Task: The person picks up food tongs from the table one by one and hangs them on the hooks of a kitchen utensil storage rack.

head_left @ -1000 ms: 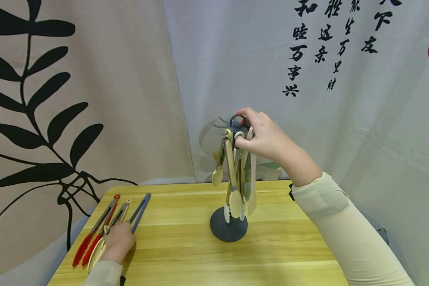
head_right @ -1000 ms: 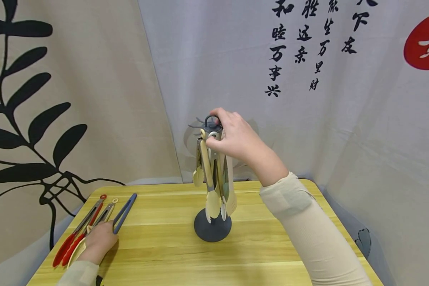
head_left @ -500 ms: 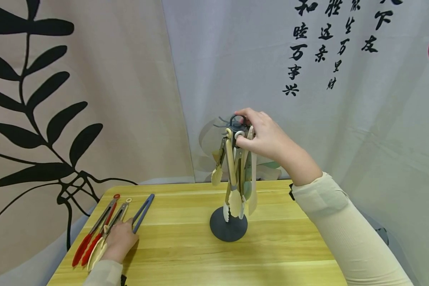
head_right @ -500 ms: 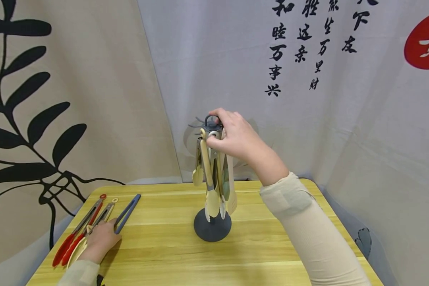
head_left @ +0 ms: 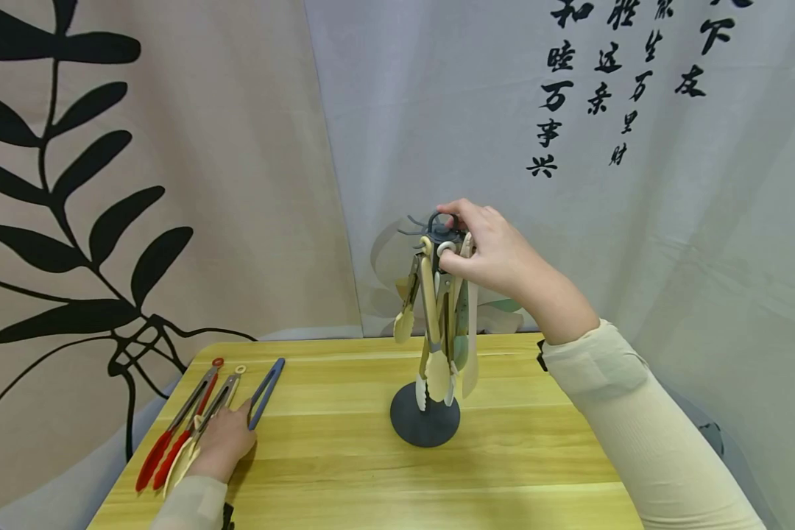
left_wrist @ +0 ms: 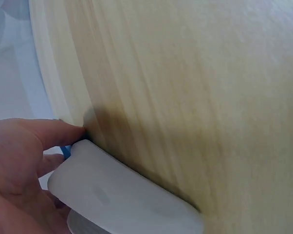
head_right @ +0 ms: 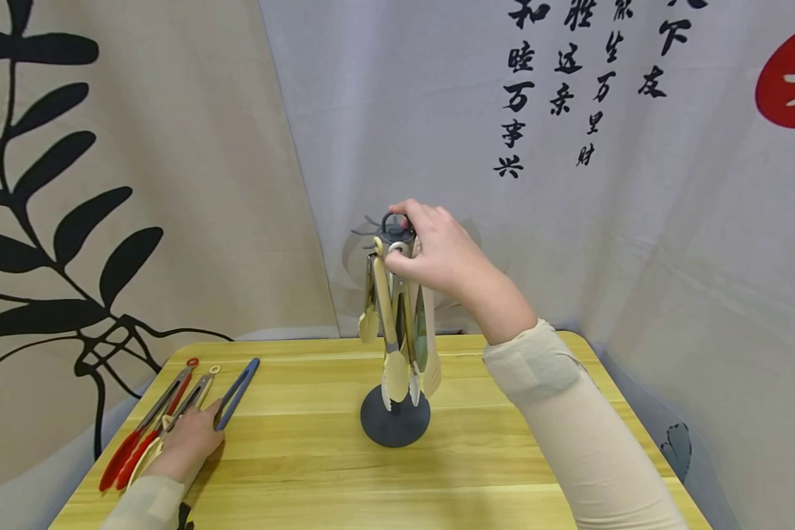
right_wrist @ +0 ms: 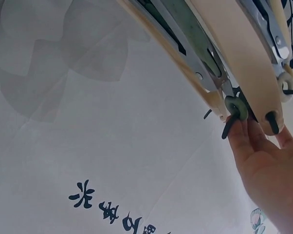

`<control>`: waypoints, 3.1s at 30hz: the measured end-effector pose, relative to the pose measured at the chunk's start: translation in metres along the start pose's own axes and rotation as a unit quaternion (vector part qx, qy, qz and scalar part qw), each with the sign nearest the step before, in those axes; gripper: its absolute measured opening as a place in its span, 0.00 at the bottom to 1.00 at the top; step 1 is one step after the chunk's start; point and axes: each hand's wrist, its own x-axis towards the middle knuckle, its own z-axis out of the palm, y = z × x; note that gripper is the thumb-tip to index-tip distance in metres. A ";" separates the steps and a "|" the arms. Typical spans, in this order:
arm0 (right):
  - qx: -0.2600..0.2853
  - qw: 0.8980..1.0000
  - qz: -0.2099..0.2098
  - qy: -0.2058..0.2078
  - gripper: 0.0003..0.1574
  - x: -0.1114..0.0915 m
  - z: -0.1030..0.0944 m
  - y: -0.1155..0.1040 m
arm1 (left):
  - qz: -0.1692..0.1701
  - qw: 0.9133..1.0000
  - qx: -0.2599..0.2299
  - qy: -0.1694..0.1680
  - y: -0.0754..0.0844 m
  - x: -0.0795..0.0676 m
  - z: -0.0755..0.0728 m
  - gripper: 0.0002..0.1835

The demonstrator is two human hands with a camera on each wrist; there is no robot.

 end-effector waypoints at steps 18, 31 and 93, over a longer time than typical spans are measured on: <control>0.008 1.000 -0.013 0.005 0.37 0.000 0.000 0.003 | -0.026 1.000 -0.006 0.016 0.003 -0.004 -0.004 0.39; 0.014 0.999 -0.034 0.020 0.37 0.000 0.004 0.007 | 0.020 0.996 -0.033 0.083 0.014 -0.005 -0.005 0.40; 0.055 0.996 -0.049 0.051 0.38 0.000 0.011 0.016 | 0.111 0.939 -0.173 0.277 0.124 -0.019 -0.045 0.40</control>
